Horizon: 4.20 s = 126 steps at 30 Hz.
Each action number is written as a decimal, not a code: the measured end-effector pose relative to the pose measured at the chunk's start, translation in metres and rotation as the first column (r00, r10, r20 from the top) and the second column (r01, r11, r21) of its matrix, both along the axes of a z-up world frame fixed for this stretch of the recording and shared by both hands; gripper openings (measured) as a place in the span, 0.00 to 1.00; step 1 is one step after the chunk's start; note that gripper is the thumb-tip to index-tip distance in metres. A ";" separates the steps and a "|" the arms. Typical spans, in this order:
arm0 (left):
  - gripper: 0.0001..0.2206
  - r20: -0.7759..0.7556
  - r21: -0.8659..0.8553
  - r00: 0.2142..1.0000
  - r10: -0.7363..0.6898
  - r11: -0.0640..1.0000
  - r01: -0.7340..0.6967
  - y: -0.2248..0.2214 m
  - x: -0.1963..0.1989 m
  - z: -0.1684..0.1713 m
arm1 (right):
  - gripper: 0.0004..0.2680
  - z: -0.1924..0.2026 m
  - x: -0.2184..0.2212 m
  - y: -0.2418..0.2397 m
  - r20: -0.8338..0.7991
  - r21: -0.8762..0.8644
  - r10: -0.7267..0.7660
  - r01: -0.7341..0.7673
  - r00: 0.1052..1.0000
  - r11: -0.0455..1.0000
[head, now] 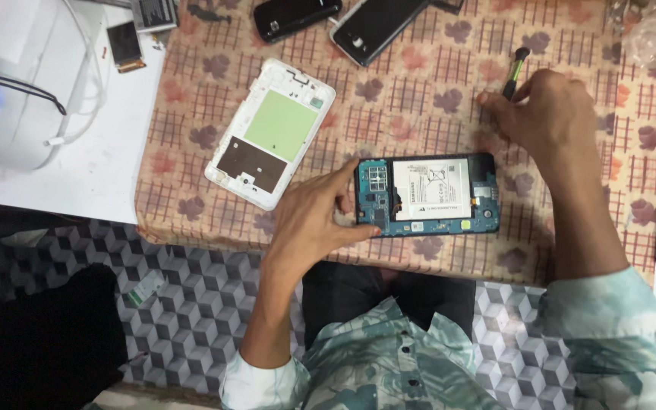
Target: The person disassembles and reassembles two smartphones on a cluttered workbench. They use a toothbrush to clean internal components, a screwdriver to remove and replace screws, and their hands to handle the phone bodies and back covers. The person completes reassembly of one phone and begins work on a second.
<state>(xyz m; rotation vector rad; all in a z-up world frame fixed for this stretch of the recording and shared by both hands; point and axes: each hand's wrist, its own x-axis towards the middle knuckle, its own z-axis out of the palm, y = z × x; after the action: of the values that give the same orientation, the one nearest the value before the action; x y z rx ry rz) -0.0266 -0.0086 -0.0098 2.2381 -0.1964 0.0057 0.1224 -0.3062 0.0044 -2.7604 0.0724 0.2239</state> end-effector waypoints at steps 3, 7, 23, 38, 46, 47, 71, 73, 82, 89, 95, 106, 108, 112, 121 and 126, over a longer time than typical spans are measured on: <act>0.46 0.068 -0.006 0.998 -0.005 1.000 0.005 0.001 -0.003 0.000 | 0.12 0.003 0.022 0.001 -0.070 0.160 0.074 -0.062 0.995 0.985; 0.46 0.095 -0.028 0.995 0.012 1.000 -0.009 0.003 -0.004 -0.004 | 0.07 0.005 -0.020 0.010 0.134 0.627 0.233 -0.265 0.963 0.733; 0.41 0.108 0.031 0.994 -0.002 1.000 -0.002 0.001 -0.003 -0.005 | 0.03 -0.020 -0.097 0.095 0.509 0.326 0.265 -0.469 0.819 0.821; 0.41 0.132 0.054 0.991 0.011 0.998 -0.019 -0.001 -0.006 -0.003 | 0.04 -0.020 -0.122 0.092 0.620 0.277 0.315 -0.577 0.718 0.769; 0.41 0.064 0.105 0.998 0.004 0.994 -0.011 -0.005 -0.006 0.000 | 0.06 -0.025 -0.132 0.083 0.662 0.211 0.323 -0.582 0.676 0.785; 0.41 0.050 0.104 0.999 0.004 0.995 -0.009 -0.004 -0.006 0.001 | 0.06 -0.027 -0.133 0.082 0.646 0.222 0.342 -0.596 0.683 0.771; 0.34 -0.083 0.041 0.995 -0.061 0.997 0.065 0.008 -0.003 0.006 | 0.02 -0.036 -0.166 0.065 0.633 0.220 0.317 -0.556 0.706 0.801; 0.36 -0.078 0.048 0.995 -0.058 0.997 0.062 0.006 -0.001 0.007 | 0.02 -0.036 -0.168 0.062 0.659 0.267 0.239 -0.518 0.714 0.813; 0.41 -0.018 0.098 0.999 -0.038 0.994 0.039 -0.002 -0.005 0.003 | 0.03 -0.042 -0.172 0.043 0.594 0.240 0.236 -0.449 0.769 0.861; 0.45 -0.053 0.110 0.998 -0.018 0.994 0.024 -0.005 -0.001 0.006 | 0.04 -0.039 -0.178 0.021 0.580 0.260 0.097 -0.297 0.809 0.919; 0.44 -0.053 0.110 0.999 -0.011 0.994 0.017 -0.008 0.000 0.009 | 0.04 -0.038 -0.180 0.010 0.624 0.250 0.043 -0.252 0.780 0.935; 0.45 -0.113 0.144 0.994 -0.001 0.989 0.017 -0.010 0.003 0.014 | 0.03 -0.042 -0.164 -0.009 0.377 0.654 -0.315 -0.010 0.871 0.756; 0.44 -0.175 0.190 0.984 0.016 0.982 0.018 -0.012 0.001 0.015 | 0.03 -0.044 -0.160 -0.009 0.462 0.616 -0.216 -0.136 0.860 0.776; 0.34 0.092 0.324 0.995 -0.038 0.946 0.006 -0.036 -0.014 0.022 | 0.02 -0.041 -0.151 -0.012 0.333 0.584 -0.220 -0.018 0.917 0.812; 0.18 0.344 0.255 0.906 -0.246 0.953 0.163 -0.132 0.005 -0.014 | 0.07 -0.046 -0.154 -0.026 0.301 0.872 -0.356 -0.104 0.885 0.479; 0.18 0.333 0.300 0.925 -0.185 0.950 0.082 -0.145 -0.002 -0.018 | 0.08 -0.055 -0.154 -0.033 0.271 0.929 -0.416 -0.123 0.868 0.349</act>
<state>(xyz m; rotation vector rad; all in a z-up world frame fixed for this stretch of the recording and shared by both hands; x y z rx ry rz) -0.0285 -0.1534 -0.0282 2.4883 -0.5819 0.3335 -0.0314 -0.3388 -0.0505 -1.5143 0.0501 -0.3876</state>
